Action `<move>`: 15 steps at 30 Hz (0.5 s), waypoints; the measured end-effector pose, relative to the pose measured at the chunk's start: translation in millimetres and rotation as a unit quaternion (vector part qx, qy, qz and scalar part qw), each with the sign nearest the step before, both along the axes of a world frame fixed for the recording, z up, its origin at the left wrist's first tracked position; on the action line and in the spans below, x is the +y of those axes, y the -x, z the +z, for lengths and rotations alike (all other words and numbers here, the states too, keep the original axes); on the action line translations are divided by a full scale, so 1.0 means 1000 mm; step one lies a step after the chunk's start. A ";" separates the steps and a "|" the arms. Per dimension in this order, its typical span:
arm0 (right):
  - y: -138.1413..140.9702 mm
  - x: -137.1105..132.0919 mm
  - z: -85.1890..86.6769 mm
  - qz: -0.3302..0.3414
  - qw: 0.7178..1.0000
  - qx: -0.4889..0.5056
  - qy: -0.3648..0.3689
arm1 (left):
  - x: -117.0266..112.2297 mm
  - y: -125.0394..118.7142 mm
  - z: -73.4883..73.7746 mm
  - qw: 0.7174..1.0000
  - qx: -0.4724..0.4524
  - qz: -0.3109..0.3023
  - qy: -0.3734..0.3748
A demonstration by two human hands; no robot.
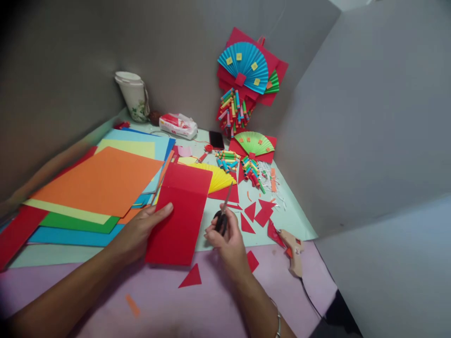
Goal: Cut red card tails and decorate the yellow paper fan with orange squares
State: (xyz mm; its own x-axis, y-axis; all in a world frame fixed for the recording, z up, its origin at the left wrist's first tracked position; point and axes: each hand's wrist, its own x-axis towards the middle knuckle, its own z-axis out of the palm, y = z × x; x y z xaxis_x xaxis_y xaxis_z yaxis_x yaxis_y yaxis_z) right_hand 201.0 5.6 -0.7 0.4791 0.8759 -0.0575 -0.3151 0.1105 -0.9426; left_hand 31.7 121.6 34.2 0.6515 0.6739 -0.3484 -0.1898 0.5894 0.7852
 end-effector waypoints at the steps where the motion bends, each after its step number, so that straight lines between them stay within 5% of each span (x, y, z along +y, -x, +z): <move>1: 0.007 0.000 -0.002 0.009 1.000 -0.010 0.015 | -0.001 -0.002 -0.001 1.000 -0.012 0.010 -0.001; 6: 0.026 0.006 -0.004 0.039 0.998 -0.031 0.038 | -0.003 -0.007 -0.004 0.999 -0.041 0.032 0.007; 11: 0.010 0.009 -0.004 -0.017 0.995 -0.087 0.041 | -0.002 -0.009 -0.005 0.998 -0.035 -0.012 0.047; 15: 0.005 -0.003 0.001 -0.051 0.997 -0.061 -0.007 | 0.009 -0.007 -0.003 0.995 -0.077 0.041 0.057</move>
